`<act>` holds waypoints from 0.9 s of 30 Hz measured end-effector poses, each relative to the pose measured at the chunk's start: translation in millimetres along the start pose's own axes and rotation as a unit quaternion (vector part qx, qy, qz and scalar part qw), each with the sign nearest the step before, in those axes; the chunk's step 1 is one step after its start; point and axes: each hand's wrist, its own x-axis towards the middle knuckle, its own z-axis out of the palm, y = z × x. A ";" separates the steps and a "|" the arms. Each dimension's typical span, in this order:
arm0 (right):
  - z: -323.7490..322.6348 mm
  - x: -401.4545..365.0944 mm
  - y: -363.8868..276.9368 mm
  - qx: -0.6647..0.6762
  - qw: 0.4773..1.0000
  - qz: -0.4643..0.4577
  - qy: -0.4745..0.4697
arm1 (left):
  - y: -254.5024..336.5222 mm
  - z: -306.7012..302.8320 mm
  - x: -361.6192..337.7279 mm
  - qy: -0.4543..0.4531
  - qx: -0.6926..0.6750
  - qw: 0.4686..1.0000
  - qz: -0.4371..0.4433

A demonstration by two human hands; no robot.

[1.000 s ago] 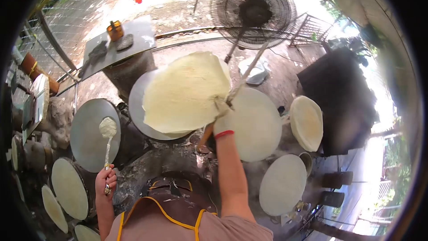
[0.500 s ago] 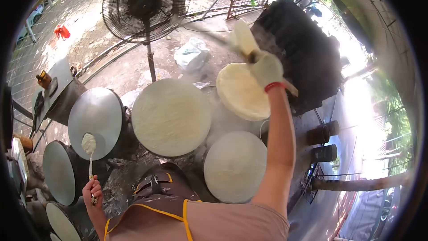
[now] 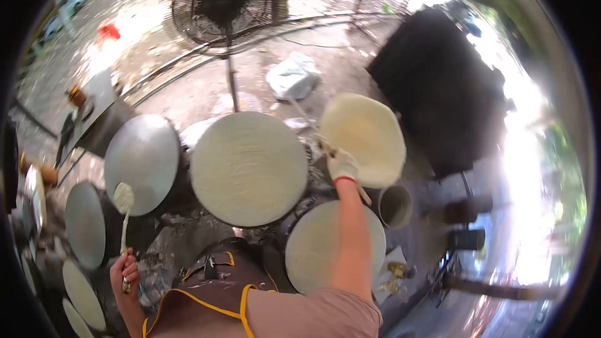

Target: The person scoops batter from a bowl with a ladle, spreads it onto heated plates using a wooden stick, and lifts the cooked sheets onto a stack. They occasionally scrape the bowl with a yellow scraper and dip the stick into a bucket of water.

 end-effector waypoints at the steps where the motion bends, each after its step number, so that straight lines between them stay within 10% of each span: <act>1: 2.0 0.5 -4.0 0.015 1.000 -0.013 0.010 | 1.3 -4.5 -2.6 -0.013 -0.010 1.000 -0.001; 6: 8.9 -53.1 -128.1 0.213 0.968 -0.132 -0.003 | 20.9 -44.2 -41.4 0.019 0.002 0.999 0.043; 10: 83.8 -179.0 -283.6 0.373 0.861 -0.271 -0.216 | 48.0 -107.5 -83.6 0.084 0.008 0.992 0.097; 16: 129.5 -424.0 -498.0 0.448 0.671 -0.199 -0.556 | 72.7 -233.1 -156.8 0.145 -0.051 0.976 0.156; 21: 195.0 -492.1 -621.8 0.396 0.771 -0.101 -0.489 | 77.9 -310.8 -218.0 0.207 -0.109 0.949 0.210; 27: 257.1 -494.4 -679.6 0.459 0.723 0.071 -0.512 | 69.6 -368.6 -257.3 0.279 -0.183 0.906 0.260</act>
